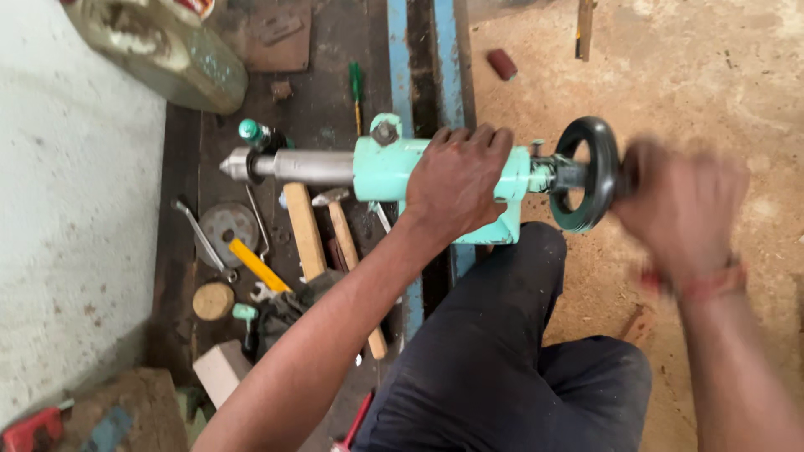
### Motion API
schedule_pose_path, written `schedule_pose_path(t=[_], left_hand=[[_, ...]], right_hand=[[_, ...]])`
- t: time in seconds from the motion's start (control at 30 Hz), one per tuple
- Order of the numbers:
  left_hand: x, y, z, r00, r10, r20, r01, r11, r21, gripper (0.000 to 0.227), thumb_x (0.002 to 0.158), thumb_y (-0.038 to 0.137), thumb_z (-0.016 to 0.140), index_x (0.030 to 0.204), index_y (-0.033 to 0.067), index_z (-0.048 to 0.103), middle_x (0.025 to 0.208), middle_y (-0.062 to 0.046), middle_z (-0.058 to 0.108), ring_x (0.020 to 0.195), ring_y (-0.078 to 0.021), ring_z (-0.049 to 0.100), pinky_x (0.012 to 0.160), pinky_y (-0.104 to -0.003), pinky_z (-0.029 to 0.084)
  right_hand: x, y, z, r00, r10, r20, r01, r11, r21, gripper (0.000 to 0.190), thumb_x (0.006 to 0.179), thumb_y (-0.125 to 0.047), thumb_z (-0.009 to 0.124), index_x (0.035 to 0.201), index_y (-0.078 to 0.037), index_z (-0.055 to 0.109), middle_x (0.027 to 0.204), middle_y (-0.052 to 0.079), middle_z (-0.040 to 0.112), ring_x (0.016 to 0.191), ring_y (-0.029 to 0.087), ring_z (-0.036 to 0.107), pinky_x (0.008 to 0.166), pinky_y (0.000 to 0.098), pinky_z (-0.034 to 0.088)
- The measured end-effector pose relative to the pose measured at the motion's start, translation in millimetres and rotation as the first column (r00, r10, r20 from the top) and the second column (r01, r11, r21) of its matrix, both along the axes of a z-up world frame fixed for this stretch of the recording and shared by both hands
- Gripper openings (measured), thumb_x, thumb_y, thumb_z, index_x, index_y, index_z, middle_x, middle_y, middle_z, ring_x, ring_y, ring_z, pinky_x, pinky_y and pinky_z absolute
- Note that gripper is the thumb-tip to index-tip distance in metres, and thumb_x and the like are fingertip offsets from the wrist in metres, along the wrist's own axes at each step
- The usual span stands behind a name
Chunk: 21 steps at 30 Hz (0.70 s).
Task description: The person cleans and reassembles a lathe tailstock component by wiping the metal body with a cloth, tightening a bolt with a wrench, and turning a handwheel.
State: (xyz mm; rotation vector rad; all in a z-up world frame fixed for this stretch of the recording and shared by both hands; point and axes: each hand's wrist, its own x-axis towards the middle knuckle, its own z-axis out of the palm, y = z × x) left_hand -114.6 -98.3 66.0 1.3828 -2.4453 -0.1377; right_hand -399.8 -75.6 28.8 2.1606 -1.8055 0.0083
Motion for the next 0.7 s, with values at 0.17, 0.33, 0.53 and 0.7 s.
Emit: schedule_pose_path(t=[0.17, 0.33, 0.53, 0.7], left_hand=[[-5.3, 6.3, 1.1, 0.98, -0.052, 0.191, 0.046, 0.998, 0.034, 0.057, 0.065, 0.029, 0.089, 0.107, 0.0034, 0.062, 0.095, -0.012, 0.069, 0.087, -0.031, 0.072, 0.081, -0.045, 0.057], [5.8, 12.9, 5.6, 0.962, -0.064, 0.266, 0.045, 0.996, 0.078, 0.06, 0.066, 0.03, 0.088, 0.111, 0.0006, 0.061, 0.096, -0.014, 0.067, 0.079, -0.0294, 0.071, 0.068, -0.043, 0.056], [40.8, 5.1, 18.3, 0.967, -0.021, 0.253, -0.019, 0.987, 0.157, 0.064, 0.062, 0.038, 0.091, 0.104, 0.001, 0.06, 0.096, -0.016, 0.068, 0.082, -0.0362, 0.07, 0.07, -0.05, 0.054], [31.1, 11.3, 24.5, 0.992, 0.022, 0.123, -0.045, 0.982, 0.185, 0.057, 0.057, 0.03, 0.09, 0.102, 0.0062, 0.063, 0.088, -0.016, 0.069, 0.085, -0.0398, 0.068, 0.072, -0.053, 0.052]], right_hand=[[33.5, 29.7, -32.4, 0.958, 0.116, 0.261, -0.122, 0.993, 0.004, 0.026, 0.076, -0.037, 0.082, 0.077, -0.014, 0.071, 0.059, 0.011, 0.06, 0.057, 0.033, 0.061, 0.052, 0.044, 0.044], [44.9, 28.7, -46.5, 0.934, 0.061, 0.351, -0.066, 0.998, 0.002, 0.042, 0.077, -0.046, 0.086, 0.07, -0.009, 0.068, 0.059, 0.014, 0.06, 0.054, 0.034, 0.061, 0.053, 0.0451, 0.046], [78.9, 26.2, -50.0, 0.914, 0.104, 0.392, -0.103, 0.994, -0.023, 0.032, 0.066, -0.035, 0.086, 0.073, -0.008, 0.071, 0.066, 0.016, 0.065, 0.061, 0.036, 0.065, 0.058, 0.0464, 0.05], [80.4, 28.7, -39.3, 0.934, 0.053, 0.355, -0.124, 0.976, 0.18, 0.03, 0.066, -0.033, 0.084, 0.073, -0.007, 0.072, 0.068, 0.018, 0.067, 0.066, 0.038, 0.069, 0.064, 0.0475, 0.055]])
